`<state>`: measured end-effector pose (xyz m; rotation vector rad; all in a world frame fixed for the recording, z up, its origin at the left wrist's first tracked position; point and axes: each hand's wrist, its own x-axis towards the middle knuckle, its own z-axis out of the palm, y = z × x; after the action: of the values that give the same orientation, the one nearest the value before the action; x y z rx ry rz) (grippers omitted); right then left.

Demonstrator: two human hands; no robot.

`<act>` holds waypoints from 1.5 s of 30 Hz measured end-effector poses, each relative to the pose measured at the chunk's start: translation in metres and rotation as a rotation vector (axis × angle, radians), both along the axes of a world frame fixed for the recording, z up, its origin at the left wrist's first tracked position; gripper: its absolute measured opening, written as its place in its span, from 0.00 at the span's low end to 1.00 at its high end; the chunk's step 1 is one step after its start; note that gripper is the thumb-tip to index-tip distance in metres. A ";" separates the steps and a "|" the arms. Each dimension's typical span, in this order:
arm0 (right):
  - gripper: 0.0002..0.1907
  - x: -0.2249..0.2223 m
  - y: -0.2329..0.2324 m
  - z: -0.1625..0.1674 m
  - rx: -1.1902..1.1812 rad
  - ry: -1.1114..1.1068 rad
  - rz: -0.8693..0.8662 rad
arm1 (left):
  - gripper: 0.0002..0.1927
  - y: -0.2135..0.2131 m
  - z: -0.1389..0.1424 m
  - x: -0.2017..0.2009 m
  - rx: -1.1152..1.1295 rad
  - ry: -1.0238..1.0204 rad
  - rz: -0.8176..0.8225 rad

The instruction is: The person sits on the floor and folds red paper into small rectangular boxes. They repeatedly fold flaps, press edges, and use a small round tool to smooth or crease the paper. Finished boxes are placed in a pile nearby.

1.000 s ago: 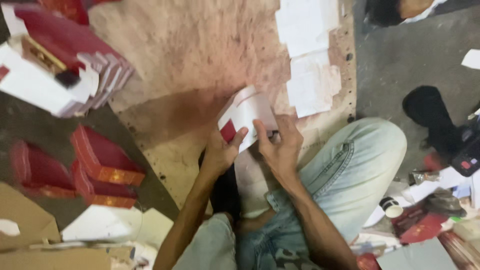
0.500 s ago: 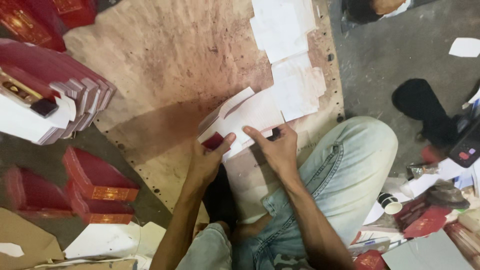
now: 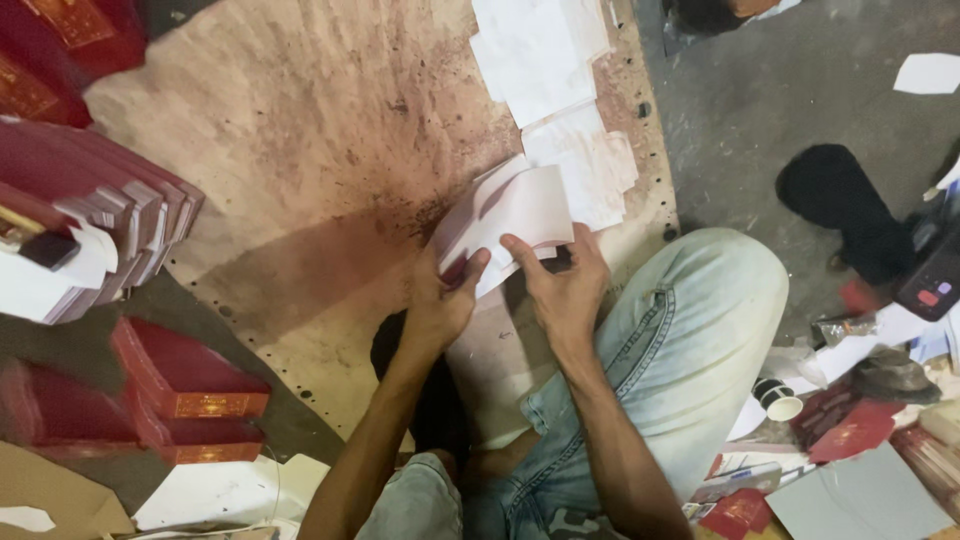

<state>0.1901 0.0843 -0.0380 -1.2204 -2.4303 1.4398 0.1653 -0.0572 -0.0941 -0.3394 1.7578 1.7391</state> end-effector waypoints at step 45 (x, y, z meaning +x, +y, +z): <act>0.18 -0.126 0.182 0.067 0.963 0.282 0.569 | 0.16 0.010 0.086 -0.034 -0.661 0.993 -0.792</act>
<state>0.0642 0.2660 0.0291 -0.1208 -2.7496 0.2649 0.1309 -0.0468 -0.0083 1.0131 2.5925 0.6936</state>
